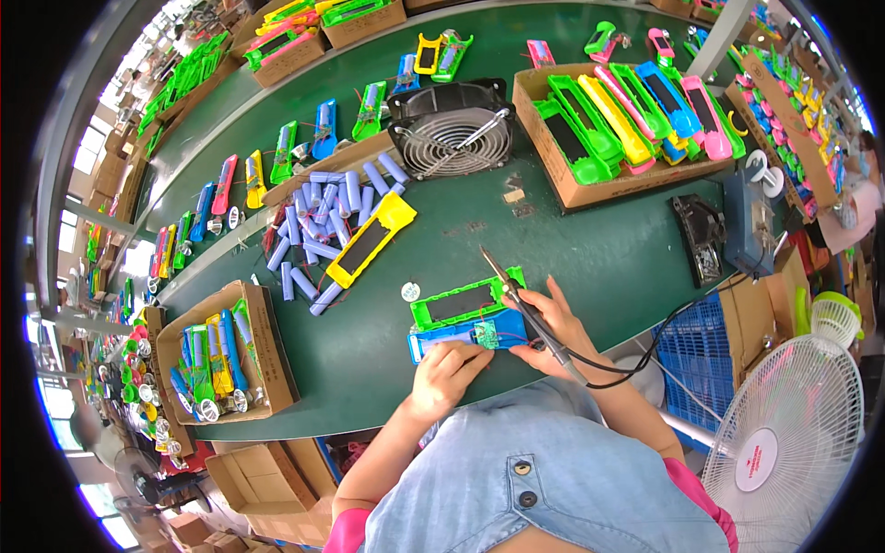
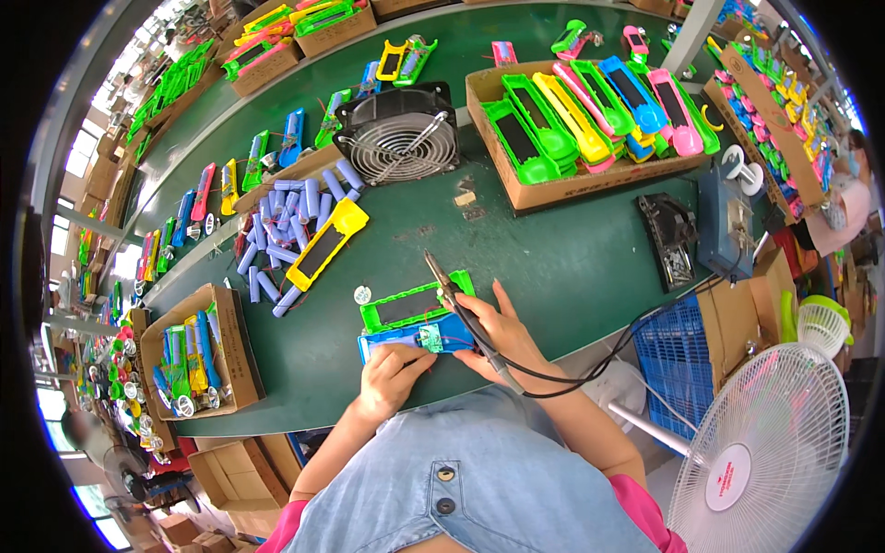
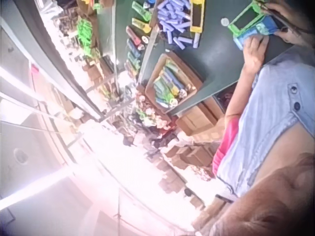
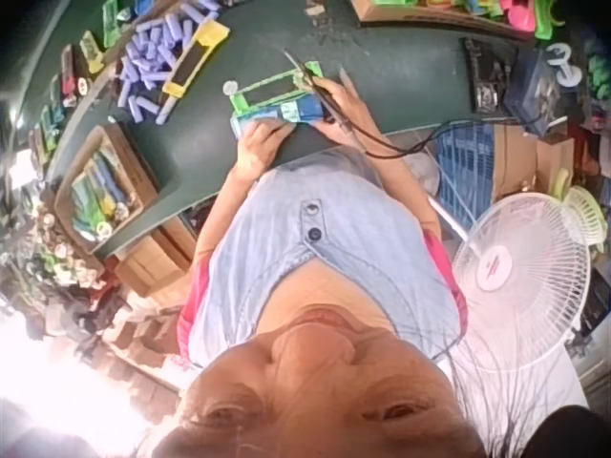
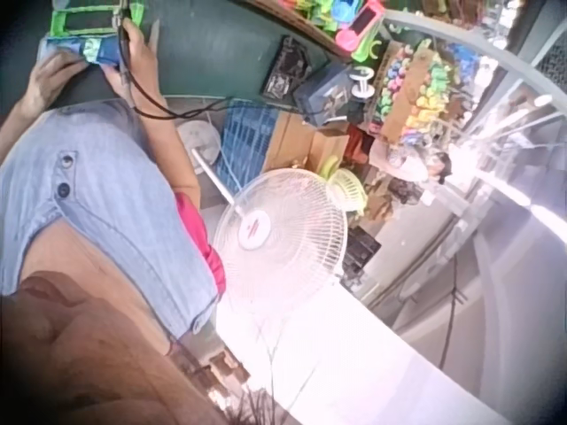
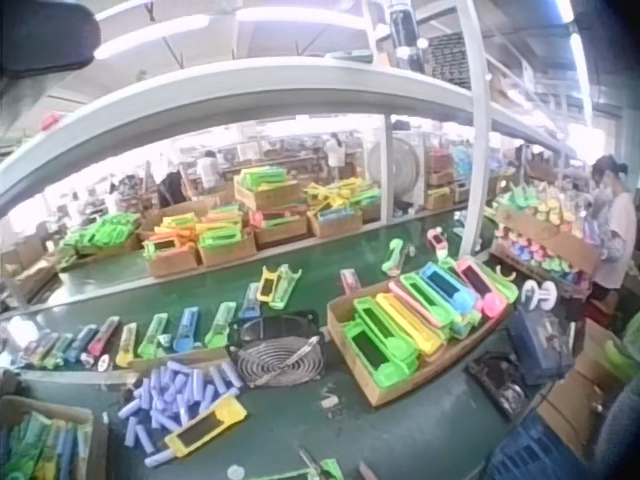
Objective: The person solders internal components into flashlight casings by hand, connecting circuit boards and wires with a soldering iron and positioning batteries with pliers.
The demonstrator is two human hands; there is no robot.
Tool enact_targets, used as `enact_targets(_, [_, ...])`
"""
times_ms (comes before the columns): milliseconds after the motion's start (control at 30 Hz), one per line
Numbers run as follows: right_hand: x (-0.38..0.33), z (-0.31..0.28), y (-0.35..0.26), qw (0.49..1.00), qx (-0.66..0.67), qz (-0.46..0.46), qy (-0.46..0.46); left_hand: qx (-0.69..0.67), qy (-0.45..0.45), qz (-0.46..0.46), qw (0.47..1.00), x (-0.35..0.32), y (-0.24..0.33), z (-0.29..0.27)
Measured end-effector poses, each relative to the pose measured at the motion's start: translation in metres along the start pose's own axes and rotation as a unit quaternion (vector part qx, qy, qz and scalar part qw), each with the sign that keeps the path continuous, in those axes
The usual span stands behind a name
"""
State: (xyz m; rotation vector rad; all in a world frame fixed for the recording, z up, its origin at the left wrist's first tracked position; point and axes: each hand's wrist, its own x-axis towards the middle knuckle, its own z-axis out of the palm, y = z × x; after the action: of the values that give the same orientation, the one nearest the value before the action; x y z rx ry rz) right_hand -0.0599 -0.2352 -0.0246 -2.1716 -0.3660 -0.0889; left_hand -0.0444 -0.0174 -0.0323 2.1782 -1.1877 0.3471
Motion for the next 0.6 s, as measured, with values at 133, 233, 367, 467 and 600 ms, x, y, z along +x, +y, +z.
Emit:
enact_targets(133, [-0.017, 0.004, -0.009, 0.996, 0.077, 0.020, 0.050, -0.028, 0.105, -0.079, 0.991, 0.004, 0.004, 0.018])
enact_targets(233, [-0.038, 0.011, -0.003, 0.983, 0.065, -0.026, 0.170, -0.011, 0.086, -0.104, 0.991, 0.015, 0.010, 0.018])
enact_targets(367, [-0.055, -0.008, -0.010, 0.991, -0.035, -0.050, 0.123, -0.035, 0.075, -0.192, 0.978, 0.020, 0.018, 0.008])
enact_targets(467, [-0.059, 0.020, -0.003, 0.941, 0.177, -0.038, 0.285, -0.129, 0.087, -0.289, 0.944, 0.023, 0.018, 0.003])
enact_targets(600, [-0.065, 0.035, -0.013, 0.845, 0.380, 0.142, 0.348, -0.127, 0.081, -0.285, 0.947, 0.023, 0.016, 0.004])
